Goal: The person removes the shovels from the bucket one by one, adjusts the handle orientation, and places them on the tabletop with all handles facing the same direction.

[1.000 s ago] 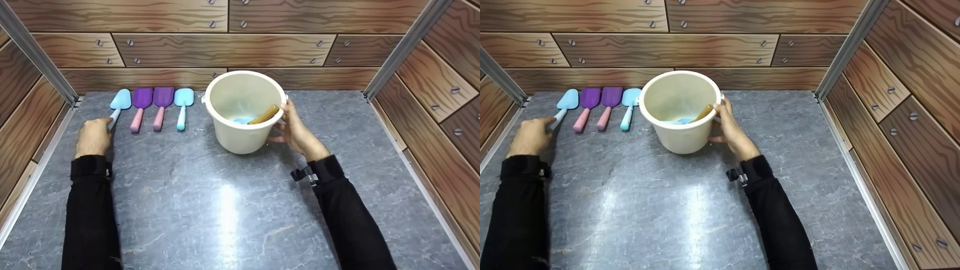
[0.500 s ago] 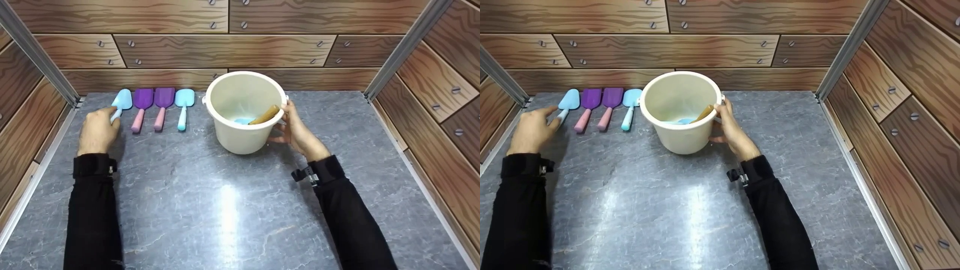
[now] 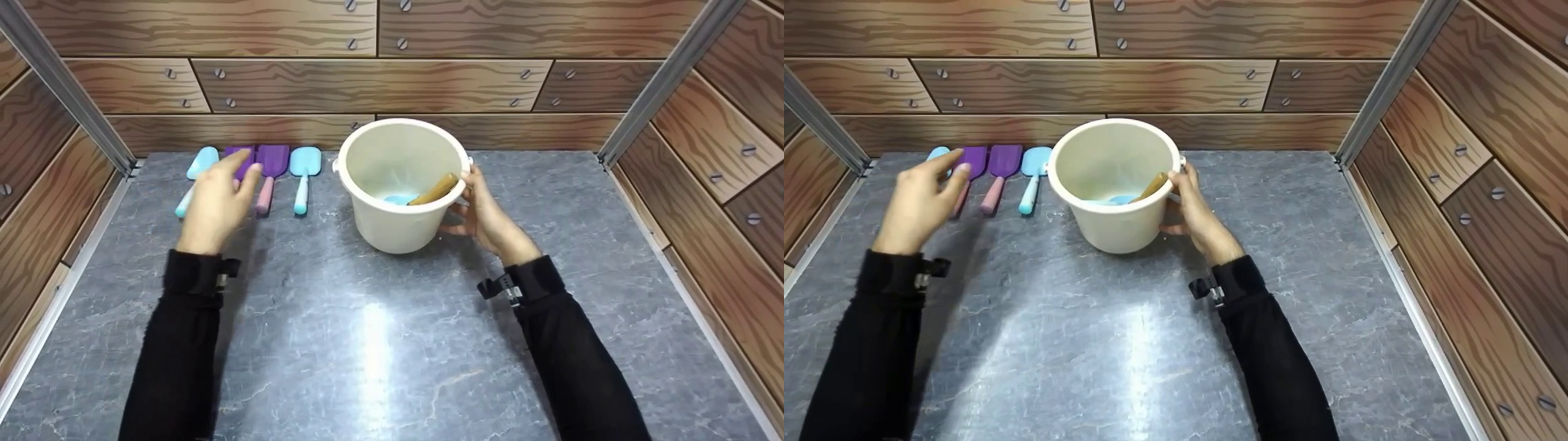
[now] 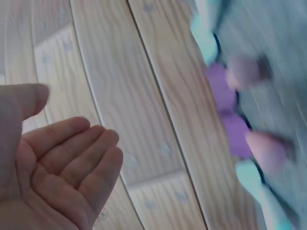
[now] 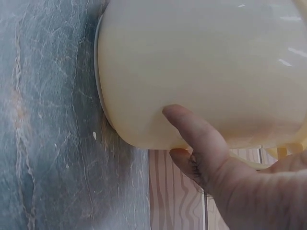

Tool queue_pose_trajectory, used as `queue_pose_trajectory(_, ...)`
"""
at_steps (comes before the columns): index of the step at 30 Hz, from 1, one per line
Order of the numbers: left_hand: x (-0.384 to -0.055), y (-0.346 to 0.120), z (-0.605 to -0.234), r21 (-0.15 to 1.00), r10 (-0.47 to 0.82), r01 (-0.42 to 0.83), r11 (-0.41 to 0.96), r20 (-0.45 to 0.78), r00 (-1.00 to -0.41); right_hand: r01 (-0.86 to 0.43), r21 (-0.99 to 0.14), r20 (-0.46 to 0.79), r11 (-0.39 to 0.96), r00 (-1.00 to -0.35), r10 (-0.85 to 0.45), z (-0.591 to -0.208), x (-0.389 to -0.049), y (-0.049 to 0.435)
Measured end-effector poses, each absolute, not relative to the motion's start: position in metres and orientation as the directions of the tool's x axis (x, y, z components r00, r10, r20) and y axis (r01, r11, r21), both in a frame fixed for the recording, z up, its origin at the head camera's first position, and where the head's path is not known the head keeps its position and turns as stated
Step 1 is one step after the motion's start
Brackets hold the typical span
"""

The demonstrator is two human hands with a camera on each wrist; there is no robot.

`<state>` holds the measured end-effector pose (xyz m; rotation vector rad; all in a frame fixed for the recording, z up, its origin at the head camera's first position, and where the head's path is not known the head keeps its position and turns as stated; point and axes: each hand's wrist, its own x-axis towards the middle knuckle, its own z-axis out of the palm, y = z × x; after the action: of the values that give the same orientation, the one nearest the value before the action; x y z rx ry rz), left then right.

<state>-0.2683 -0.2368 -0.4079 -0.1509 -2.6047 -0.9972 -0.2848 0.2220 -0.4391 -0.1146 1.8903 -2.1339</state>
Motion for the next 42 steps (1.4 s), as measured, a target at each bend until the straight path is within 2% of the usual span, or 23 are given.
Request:
queue_pose_trajectory(6,-0.272,-0.199,-0.423,0.72,0.03,0.285,0.632,0.344,-0.938,0.153,-0.983,-0.121,-0.101,-0.957,-0.264,-0.44,-0.284,0.221)
queue_pose_trajectory(12,-0.255,-0.157,-0.418,0.761,0.1,0.256,0.596,0.246,-0.964,0.145,-0.983,-0.11,-0.114,-0.956,-0.272,-0.439,-0.282,0.22)
queue_pose_trajectory(18,-0.254,-0.135,-0.431,0.849,0.123,0.245,0.468,0.212,-0.97,0.161,-0.98,-0.125,-0.119,-0.957,-0.262,-0.44,-0.283,0.217)
queue_pose_trajectory(28,-0.251,-0.112,-0.441,0.97,0.102,0.172,0.173,0.156,-0.982,0.133,-0.981,-0.088,-0.141,-0.953,-0.289,-0.447,-0.284,0.21)
queue_pose_trajectory(36,-0.25,-0.101,-0.451,0.989,0.026,0.145,0.013,0.145,-0.989,0.125,-0.977,-0.061,-0.173,-0.94,-0.337,-0.451,-0.283,0.199)
queue_pose_trajectory(42,-0.252,-0.095,-0.459,0.984,0.015,0.147,-0.097,0.149,-0.989,0.136,-0.973,-0.061,-0.187,-0.932,-0.358,-0.45,-0.283,0.198)
